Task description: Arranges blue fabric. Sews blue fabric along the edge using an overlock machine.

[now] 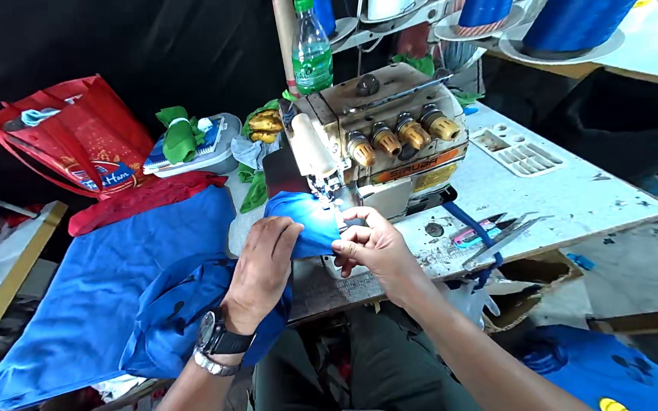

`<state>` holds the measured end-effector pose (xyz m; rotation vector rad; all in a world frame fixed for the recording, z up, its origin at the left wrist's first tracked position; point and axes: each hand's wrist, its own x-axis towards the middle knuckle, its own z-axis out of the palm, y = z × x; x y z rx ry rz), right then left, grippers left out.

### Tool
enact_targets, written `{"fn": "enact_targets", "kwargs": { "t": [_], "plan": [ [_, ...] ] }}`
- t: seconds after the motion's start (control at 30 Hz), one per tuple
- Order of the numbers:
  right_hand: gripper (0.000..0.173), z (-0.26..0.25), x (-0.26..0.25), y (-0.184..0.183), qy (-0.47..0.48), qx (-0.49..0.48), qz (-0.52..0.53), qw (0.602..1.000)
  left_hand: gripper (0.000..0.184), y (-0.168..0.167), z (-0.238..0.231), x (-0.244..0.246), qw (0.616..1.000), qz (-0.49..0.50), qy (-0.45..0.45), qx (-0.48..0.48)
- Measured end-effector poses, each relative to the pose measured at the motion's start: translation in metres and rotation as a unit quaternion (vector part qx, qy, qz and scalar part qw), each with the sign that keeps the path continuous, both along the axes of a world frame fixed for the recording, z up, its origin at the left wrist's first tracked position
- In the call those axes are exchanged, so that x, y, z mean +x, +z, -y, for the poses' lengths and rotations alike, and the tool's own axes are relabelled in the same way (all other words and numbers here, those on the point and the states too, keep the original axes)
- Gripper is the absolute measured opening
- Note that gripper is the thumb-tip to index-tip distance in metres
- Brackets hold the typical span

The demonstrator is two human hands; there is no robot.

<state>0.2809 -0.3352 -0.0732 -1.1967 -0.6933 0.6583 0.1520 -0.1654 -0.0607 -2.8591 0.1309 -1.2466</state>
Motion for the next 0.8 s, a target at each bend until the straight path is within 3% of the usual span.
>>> {"fn": "enact_targets", "kwargs": {
  "t": [0.2, 0.33, 0.47, 0.6, 0.8],
  "plan": [
    [0.041, 0.006, 0.002, 0.004, -0.004, 0.016, -0.006, 1.000, 0.020, 0.011, 0.002, 0.006, 0.995, -0.049, -0.075, 0.044],
    [0.041, 0.004, 0.001, -0.006, 0.003, 0.006, -0.049, 0.999, 0.023, 0.004, 0.002, 0.011, 0.994, -0.065, -0.075, 0.048],
    [0.043, 0.006, 0.000, -0.007, -0.018, 0.013, -0.020, 1.000, 0.028, 0.005, 0.005, 0.015, 0.995, -0.079, -0.058, 0.031],
    [0.038, 0.004, -0.004, -0.017, -0.041, -0.021, -0.027, 0.999, 0.038, -0.004, 0.003, 0.009, 0.991, -0.130, -0.043, -0.005],
    [0.030, 0.006, -0.006, -0.024, -0.093, -0.034, 0.054, 0.994, 0.049, -0.007, 0.015, 0.006, 0.987, -0.112, -0.007, -0.118]
  ]
}}
